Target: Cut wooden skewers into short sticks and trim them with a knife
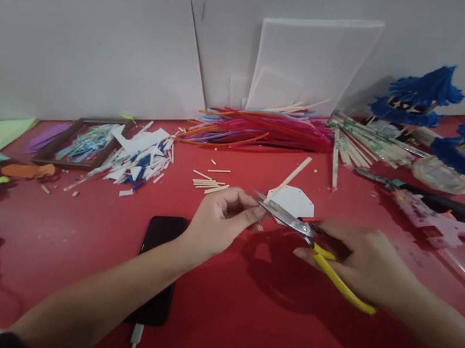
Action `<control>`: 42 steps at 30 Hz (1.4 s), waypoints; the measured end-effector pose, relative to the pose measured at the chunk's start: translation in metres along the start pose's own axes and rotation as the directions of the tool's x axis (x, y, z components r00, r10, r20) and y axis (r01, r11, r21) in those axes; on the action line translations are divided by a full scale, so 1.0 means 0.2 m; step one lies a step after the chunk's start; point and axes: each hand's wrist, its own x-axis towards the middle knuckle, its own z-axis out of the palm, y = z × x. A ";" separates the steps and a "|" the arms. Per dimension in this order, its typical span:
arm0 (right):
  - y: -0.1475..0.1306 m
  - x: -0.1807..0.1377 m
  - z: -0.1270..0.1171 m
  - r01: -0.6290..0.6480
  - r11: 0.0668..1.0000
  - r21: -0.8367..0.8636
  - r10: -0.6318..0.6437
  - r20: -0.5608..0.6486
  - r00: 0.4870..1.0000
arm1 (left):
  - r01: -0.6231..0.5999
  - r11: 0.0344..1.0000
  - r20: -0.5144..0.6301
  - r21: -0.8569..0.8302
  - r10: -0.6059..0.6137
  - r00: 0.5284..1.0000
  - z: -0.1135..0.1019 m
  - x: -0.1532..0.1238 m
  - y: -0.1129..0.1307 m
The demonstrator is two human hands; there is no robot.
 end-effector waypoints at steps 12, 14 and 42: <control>0.00 -0.04 0.06 0.096 0.961 -0.261 -0.086 0.049 0.995 | 0.134 0.989 0.097 -0.067 -0.127 0.987 0.09 -0.04 -0.11; 0.00 -0.04 0.06 0.096 0.953 -0.287 -0.085 0.051 0.995 | 0.156 0.984 0.119 -0.082 -0.146 0.982 0.09 -0.05 -0.11; -0.03 0.04 0.02 -0.198 0.980 0.027 0.200 -0.138 0.970 | -0.232 0.339 0.148 0.912 0.258 0.955 -0.52 0.25 0.00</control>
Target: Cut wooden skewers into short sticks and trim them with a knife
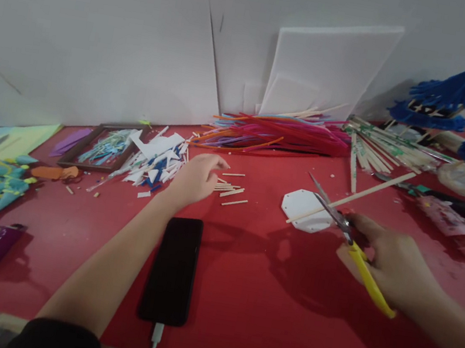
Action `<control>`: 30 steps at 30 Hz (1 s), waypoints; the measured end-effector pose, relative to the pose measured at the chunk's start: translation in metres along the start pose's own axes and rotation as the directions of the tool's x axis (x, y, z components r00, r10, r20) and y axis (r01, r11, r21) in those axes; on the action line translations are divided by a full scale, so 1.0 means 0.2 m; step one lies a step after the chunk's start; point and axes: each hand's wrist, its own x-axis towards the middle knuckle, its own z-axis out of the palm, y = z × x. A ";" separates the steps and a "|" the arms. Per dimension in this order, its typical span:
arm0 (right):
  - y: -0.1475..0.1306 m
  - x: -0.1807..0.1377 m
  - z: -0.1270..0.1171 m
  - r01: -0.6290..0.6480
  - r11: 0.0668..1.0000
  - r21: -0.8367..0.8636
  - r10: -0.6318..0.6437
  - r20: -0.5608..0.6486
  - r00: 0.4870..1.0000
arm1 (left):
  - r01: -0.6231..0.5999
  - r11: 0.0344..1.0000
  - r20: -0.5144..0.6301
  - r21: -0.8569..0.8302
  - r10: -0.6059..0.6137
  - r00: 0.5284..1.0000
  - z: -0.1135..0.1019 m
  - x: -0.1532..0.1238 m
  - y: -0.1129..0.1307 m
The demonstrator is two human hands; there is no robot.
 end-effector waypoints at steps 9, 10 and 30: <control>0.01 -0.01 -0.01 0.001 1.000 0.008 -0.001 -0.007 1.000 | 0.084 0.996 0.069 0.039 -0.087 0.994 -0.06 0.00 0.00; 0.02 -0.01 -0.01 0.001 1.000 0.012 -0.001 -0.012 1.000 | 0.092 0.995 0.094 0.028 -0.095 0.991 -0.06 0.00 0.00; 0.10 -0.03 0.01 0.031 0.999 0.018 -0.031 -0.034 0.999 | -0.002 0.993 0.191 0.117 -0.021 0.981 -0.07 -0.01 0.00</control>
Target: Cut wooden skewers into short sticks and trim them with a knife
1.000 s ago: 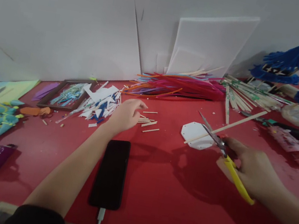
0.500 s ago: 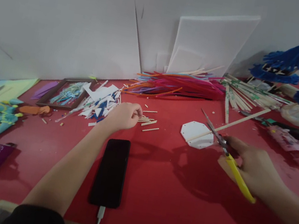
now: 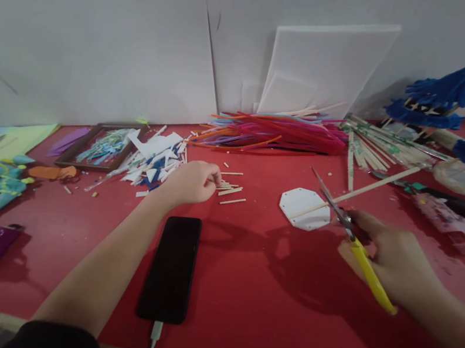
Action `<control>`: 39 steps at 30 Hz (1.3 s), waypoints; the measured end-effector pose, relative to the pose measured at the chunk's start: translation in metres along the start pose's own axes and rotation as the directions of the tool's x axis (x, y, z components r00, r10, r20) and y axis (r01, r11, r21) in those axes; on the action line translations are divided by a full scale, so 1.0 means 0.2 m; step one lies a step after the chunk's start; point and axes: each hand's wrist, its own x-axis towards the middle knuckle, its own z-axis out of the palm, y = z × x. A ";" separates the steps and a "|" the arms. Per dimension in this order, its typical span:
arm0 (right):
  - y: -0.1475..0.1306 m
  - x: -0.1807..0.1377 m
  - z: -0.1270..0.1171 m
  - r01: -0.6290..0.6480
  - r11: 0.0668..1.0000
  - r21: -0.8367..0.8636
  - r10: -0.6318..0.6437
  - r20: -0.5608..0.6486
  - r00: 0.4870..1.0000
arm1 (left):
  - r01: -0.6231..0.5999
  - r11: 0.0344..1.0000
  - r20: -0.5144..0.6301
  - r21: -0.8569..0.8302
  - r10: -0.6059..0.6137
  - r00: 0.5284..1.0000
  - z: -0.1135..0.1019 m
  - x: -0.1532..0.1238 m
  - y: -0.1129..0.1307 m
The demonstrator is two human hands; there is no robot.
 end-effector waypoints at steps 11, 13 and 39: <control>0.06 -0.01 0.03 0.010 0.998 -0.063 -0.010 0.011 1.000 | -0.022 0.999 -0.008 -0.038 0.021 1.000 0.00 0.00 0.01; 0.06 -0.02 0.03 0.009 0.998 -0.060 -0.008 0.015 1.000 | -0.045 0.997 -0.016 -0.068 0.044 0.999 0.01 -0.01 0.01; -0.10 0.02 -0.03 -0.032 0.999 -0.039 0.035 0.077 0.996 | -0.063 0.957 -0.018 -0.282 0.061 0.998 0.00 -0.03 0.19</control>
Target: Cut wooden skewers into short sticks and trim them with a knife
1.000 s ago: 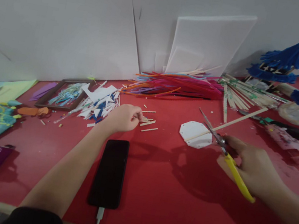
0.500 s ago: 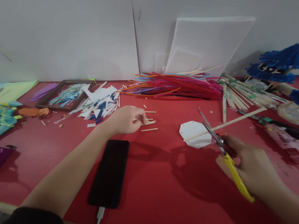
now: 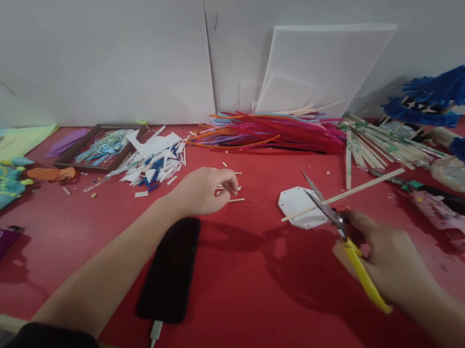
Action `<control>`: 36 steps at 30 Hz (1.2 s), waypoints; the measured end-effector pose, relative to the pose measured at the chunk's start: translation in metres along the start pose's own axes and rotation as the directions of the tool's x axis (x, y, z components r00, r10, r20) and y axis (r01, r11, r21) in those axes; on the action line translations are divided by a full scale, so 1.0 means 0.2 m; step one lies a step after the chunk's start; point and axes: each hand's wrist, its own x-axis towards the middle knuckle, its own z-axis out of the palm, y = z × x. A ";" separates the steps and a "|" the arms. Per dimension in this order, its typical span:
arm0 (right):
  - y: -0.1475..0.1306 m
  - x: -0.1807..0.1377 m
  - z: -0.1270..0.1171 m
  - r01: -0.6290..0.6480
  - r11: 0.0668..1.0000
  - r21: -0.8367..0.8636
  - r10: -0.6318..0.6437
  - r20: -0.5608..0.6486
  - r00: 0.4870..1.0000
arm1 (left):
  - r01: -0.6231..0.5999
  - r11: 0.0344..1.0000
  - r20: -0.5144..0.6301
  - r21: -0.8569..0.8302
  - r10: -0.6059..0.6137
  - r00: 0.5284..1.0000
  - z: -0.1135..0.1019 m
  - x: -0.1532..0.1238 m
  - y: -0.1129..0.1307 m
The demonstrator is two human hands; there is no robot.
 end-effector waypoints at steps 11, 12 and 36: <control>-0.02 -0.06 0.07 0.152 0.987 -0.052 -0.147 0.088 0.985 | 0.102 0.685 0.137 -0.722 -0.004 0.991 0.18 -0.07 0.32; -0.03 -0.06 0.07 0.158 0.986 -0.060 -0.151 0.103 0.983 | 0.127 0.662 0.149 -0.739 -0.023 0.989 0.19 -0.08 0.32; 0.29 0.12 -0.04 -0.208 0.940 -0.269 0.150 -0.221 0.964 | 0.144 0.985 -0.434 -0.096 -0.171 0.885 0.02 0.05 -0.01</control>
